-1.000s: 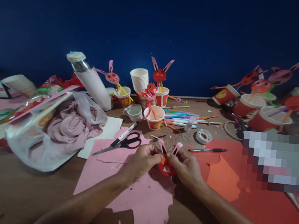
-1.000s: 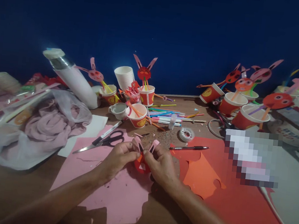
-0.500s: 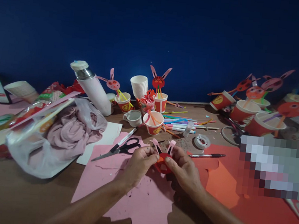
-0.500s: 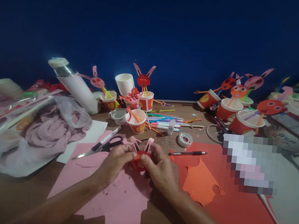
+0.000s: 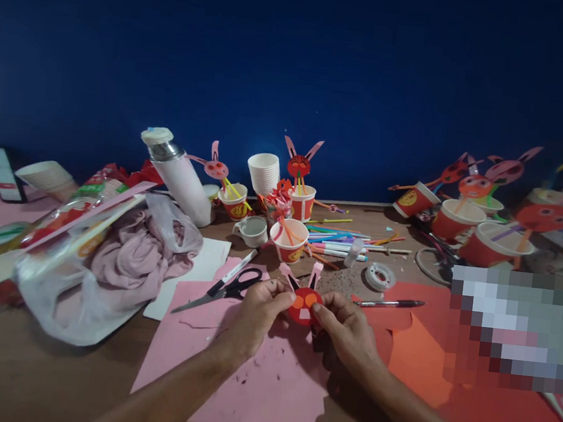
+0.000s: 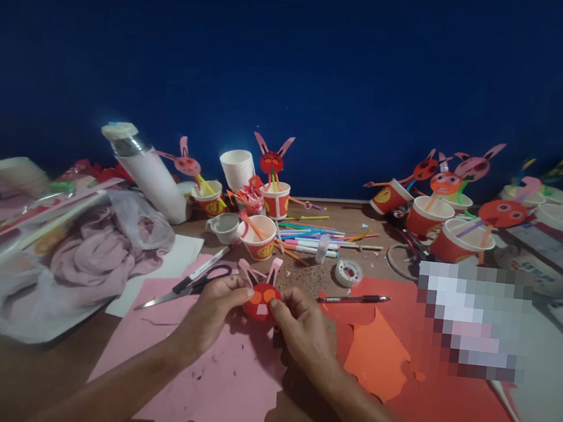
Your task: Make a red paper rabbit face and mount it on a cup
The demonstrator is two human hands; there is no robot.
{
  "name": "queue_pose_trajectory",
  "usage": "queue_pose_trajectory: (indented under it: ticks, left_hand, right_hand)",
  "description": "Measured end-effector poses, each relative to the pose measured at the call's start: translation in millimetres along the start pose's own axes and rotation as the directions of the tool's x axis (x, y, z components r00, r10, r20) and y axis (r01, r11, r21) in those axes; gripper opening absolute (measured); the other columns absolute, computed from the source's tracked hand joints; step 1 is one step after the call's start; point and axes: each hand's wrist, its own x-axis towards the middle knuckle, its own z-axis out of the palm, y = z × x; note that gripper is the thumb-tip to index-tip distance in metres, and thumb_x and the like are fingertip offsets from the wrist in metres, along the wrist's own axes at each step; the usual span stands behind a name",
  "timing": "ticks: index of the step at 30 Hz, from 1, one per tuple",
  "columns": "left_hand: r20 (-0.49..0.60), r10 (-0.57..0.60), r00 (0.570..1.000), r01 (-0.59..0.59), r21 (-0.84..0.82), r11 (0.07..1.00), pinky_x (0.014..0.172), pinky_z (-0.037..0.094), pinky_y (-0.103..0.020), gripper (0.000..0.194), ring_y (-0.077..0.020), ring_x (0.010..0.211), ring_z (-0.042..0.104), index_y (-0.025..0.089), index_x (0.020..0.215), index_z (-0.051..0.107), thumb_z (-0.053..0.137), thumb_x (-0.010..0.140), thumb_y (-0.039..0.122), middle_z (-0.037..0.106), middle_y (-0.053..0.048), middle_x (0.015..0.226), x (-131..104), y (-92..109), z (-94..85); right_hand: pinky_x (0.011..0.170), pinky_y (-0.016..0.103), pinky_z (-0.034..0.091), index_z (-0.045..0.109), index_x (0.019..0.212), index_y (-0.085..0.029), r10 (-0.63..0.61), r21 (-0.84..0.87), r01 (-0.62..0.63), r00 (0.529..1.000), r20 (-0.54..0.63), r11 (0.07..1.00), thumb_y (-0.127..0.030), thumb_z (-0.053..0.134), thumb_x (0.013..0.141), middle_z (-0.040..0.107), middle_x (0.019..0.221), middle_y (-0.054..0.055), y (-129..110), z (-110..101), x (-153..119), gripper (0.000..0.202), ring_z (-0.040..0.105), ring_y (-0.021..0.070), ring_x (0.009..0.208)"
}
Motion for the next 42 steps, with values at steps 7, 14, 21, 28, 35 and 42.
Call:
queue_pose_trajectory:
  ticks: [7, 14, 21, 28, 35, 42]
  left_hand:
    - [-0.025, 0.024, 0.999, -0.026, -0.087, 0.996, 0.046, 0.038, -0.019, 0.019, -0.007, 0.045, 0.048, 0.016, 0.065, 0.05, 0.06, 0.064, 0.031, 0.058, 0.003, 0.055, -2, 5, 3.5]
    - [-0.013, 0.022, 1.0, -0.024, -0.126, 0.992, 0.045, 0.038, -0.019, 0.019, -0.0071, 0.043, 0.048, 0.015, 0.067, 0.052, 0.062, 0.064, 0.031, 0.057, 0.003, 0.054, -1, 2, 3.0]
    - [-0.001, 0.044, 0.999, -0.044, -0.137, 0.99, 0.047, 0.039, -0.019, 0.018, -0.0076, 0.045, 0.05, 0.015, 0.067, 0.052, 0.063, 0.066, 0.03, 0.057, 0.003, 0.054, 1, -1, 1.8]
    - [0.028, 0.058, 0.998, -0.055, -0.1, 0.993, 0.049, 0.04, -0.018, 0.016, -0.0078, 0.048, 0.051, 0.015, 0.067, 0.053, 0.062, 0.069, 0.028, 0.058, 0.002, 0.056, 0, -7, 3.5]
    - [0.059, 0.034, 0.998, -0.031, -0.061, 0.998, 0.047, 0.041, -0.018, 0.017, -0.0089, 0.048, 0.053, 0.014, 0.064, 0.053, 0.063, 0.067, 0.028, 0.059, 0.001, 0.054, -4, -10, 11.7]
    - [0.101, 0.025, 0.995, -0.018, -0.069, 0.997, 0.044, 0.04, -0.018, 0.02, -0.0085, 0.045, 0.052, 0.014, 0.068, 0.053, 0.061, 0.071, 0.032, 0.059, 0.001, 0.055, -3, -14, 9.5]
  right_hand:
    - [0.035, 0.017, 0.038, 0.05, 0.073, -0.019, 0.0, -0.005, 0.0, 1.0, 0.001, 1.0, -0.047, 0.056, 0.078, 0.051, 0.053, -0.007, 3, -1, 0, 0.029, 0.05, 0.0077, 0.037]
    - [0.037, 0.018, 0.04, 0.051, 0.074, -0.019, -0.014, -0.026, 0.013, 1.0, -0.006, 1.0, -0.048, 0.057, 0.078, 0.052, 0.054, -0.006, 4, -2, 1, 0.03, 0.052, 0.0082, 0.039]
    - [0.035, 0.018, 0.04, 0.05, 0.073, -0.019, 0.002, -0.004, -0.002, 1.0, -0.008, 1.0, -0.05, 0.058, 0.076, 0.052, 0.052, -0.007, 1, -1, -1, 0.032, 0.051, 0.0082, 0.037]
    - [0.038, 0.018, 0.041, 0.056, 0.084, -0.02, -0.006, 0.031, 0.005, 1.0, 0.022, 0.999, -0.048, 0.059, 0.076, 0.058, 0.059, -0.004, -6, -3, 0, 0.03, 0.052, 0.0084, 0.041]
    - [0.035, 0.017, 0.035, 0.056, 0.077, -0.019, 0.009, 0.012, -0.01, 0.999, 0.032, 1.0, -0.036, 0.057, 0.076, 0.053, 0.048, -0.007, -19, 3, -5, 0.017, 0.043, 0.0054, 0.033]
    - [0.038, 0.017, 0.036, 0.056, 0.071, -0.018, -0.029, -0.002, 0.029, 0.999, 0.013, 1.0, -0.035, 0.058, 0.074, 0.053, 0.049, -0.006, -15, 0, -2, 0.017, 0.044, 0.0067, 0.038]
